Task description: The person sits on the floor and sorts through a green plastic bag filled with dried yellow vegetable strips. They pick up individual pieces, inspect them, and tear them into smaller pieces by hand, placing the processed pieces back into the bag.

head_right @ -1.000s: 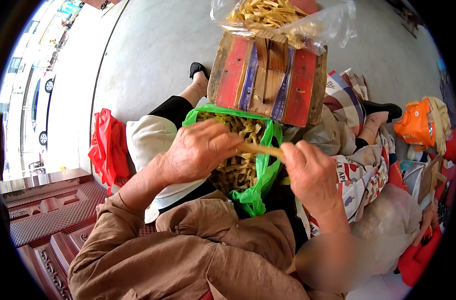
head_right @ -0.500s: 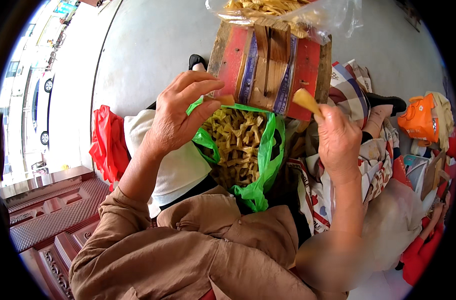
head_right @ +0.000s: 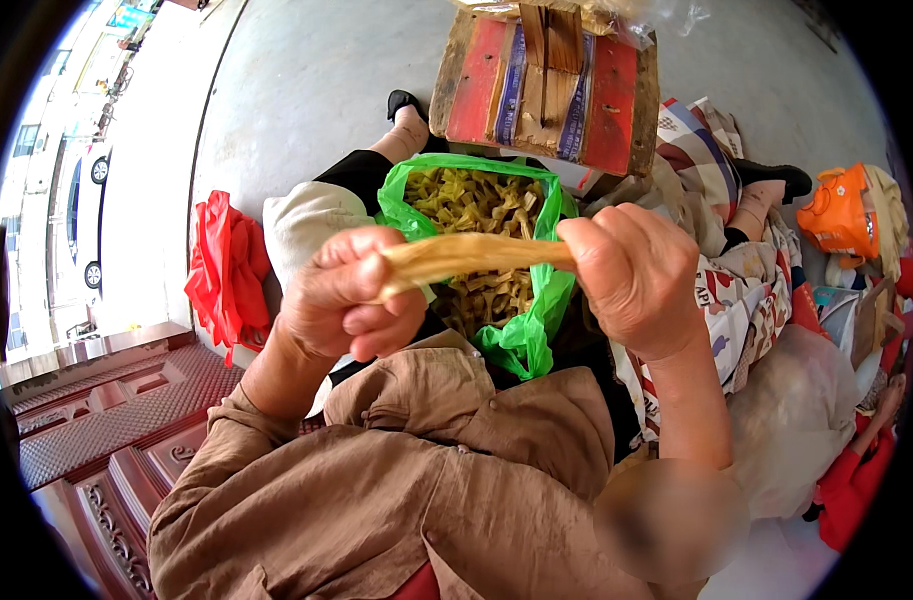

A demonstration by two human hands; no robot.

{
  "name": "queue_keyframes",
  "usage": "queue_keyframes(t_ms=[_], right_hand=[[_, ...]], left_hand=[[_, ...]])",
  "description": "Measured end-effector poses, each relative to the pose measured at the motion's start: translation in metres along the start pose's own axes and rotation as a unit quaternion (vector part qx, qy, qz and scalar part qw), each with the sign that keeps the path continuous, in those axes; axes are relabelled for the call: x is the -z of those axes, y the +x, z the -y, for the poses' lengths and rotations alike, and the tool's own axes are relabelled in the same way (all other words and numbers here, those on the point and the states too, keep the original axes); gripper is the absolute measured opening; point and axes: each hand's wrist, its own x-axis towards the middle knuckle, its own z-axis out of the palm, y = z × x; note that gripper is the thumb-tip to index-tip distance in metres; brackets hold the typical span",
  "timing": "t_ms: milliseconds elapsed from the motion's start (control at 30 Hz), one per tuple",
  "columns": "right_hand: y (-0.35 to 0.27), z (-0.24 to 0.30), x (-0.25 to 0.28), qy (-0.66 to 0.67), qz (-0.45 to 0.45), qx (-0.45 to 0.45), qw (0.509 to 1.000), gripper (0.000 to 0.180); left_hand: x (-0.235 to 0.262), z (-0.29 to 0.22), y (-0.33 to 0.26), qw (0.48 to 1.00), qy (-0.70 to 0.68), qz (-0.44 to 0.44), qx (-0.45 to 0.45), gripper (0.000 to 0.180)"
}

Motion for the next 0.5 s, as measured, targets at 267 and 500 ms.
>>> queue_keyframes(t_ms=[267, 500], right_hand=[[-0.012, 0.053, -0.011, 0.537, 0.120, -0.328, 0.768, 0.018], [-0.009, 0.066, 0.017, 0.596, 0.228, -0.445, 0.629, 0.035]], left_hand=[[-0.005, -0.006, -0.002, 0.966, 0.138, 0.138, -0.167, 0.020], [-0.025, 0.031, -0.002, 0.451, 0.821, 0.066, -0.345, 0.024]])
